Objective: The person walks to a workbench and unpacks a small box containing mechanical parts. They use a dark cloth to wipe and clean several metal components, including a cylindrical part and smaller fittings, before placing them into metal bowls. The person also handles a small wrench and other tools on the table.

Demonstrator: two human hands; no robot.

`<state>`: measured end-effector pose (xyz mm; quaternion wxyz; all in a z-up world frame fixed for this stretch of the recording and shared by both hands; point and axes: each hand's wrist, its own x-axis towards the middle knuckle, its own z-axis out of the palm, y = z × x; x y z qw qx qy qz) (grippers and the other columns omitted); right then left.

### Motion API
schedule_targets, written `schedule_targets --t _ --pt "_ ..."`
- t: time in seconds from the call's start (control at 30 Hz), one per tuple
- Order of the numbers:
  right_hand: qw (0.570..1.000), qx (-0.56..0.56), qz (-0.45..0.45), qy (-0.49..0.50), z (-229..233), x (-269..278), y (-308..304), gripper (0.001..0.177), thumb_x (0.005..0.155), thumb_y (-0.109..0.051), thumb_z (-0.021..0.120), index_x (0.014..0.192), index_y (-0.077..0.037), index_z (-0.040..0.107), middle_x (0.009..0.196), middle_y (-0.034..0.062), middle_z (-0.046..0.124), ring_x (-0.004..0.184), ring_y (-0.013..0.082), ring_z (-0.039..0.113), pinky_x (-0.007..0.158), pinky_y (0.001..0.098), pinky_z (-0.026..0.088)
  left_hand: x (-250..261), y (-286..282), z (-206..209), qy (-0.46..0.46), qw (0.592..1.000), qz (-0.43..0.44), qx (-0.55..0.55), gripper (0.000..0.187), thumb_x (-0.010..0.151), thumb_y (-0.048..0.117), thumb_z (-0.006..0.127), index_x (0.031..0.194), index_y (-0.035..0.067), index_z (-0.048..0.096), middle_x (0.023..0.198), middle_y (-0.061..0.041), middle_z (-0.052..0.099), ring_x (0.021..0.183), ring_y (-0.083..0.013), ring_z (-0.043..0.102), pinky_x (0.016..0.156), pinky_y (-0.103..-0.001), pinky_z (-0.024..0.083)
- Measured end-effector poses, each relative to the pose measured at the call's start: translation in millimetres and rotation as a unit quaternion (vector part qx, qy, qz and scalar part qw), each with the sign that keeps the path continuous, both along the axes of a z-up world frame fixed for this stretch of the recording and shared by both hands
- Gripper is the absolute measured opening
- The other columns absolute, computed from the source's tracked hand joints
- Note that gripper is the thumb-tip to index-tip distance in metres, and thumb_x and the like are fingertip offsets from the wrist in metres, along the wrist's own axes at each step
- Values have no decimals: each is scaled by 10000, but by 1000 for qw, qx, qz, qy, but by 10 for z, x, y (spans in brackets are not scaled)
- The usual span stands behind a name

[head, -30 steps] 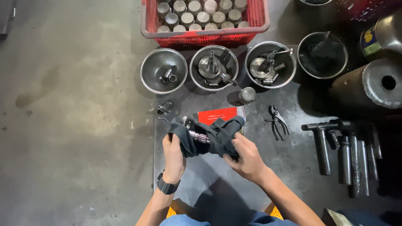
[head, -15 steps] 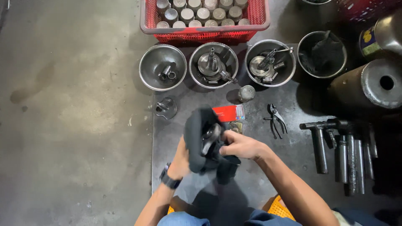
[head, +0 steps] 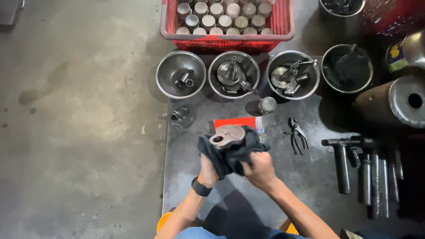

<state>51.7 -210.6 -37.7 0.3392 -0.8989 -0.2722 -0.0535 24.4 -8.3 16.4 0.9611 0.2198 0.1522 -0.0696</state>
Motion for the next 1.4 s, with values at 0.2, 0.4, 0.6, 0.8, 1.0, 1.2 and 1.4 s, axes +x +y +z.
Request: schedule_targets --t 0.2,0.4,0.6,0.8,1.0,1.2,1.4 --pt "593 660 -104 449 415 347 -675 488 919 -345 667 1261 2 631 1165 142 696 1011 261 696 900 430 568 79 259 261 0 990 135 -34 566 1024 525 374 1258 61 598 1236 -100 673 1125 -246 652 1032 -416 503" --pt "672 572 -117 456 147 453 -775 482 935 -310 605 1347 -60 582 1259 85 656 1096 212 657 978 390 524 268 353 316 21 985 171 -27 331 1044 341 479 1106 53 630 992 -77 678 890 -230 650 834 -381 540" --pt "662 405 -245 581 -596 503 24 249 1042 -231 516 996 -28 652 866 58 639 708 175 574 615 364 494 -353 -106 -338 -86 938 -89 323 123 972 99 558 895 7 583 766 -18 532 687 -158 509 615 -338 471" --pt "811 256 -66 522 -192 314 112 342 1056 -221 466 892 -15 684 781 10 646 708 86 548 601 304 469 -1083 600 -898 39 962 -103 251 204 938 103 554 998 -15 709 832 -46 675 702 -175 588 617 -337 453" --pt "822 160 -93 539 -305 188 237 387 1009 -252 474 860 18 709 727 27 672 693 104 592 618 322 504 -865 922 -696 157 976 110 -99 609 968 589 474 1194 53 651 1221 -130 687 1124 -308 655 1026 -447 495" --pt "911 -163 97 367 411 825 437 329 818 -264 725 1039 -20 747 899 170 741 857 292 725 791 401 558 -1040 1010 -813 187 963 133 -139 558 995 542 417 1229 98 659 1259 -101 694 1173 -310 631 1061 -473 463" --pt "972 32 113 203 162 950 1401 558 799 -278 804 1241 15 629 1015 219 704 892 372 686 764 440 548 -1358 1180 -772 238 951 174 -93 579 975 532 373 1258 99 632 1288 -105 693 1195 -321 620 1049 -520 442"
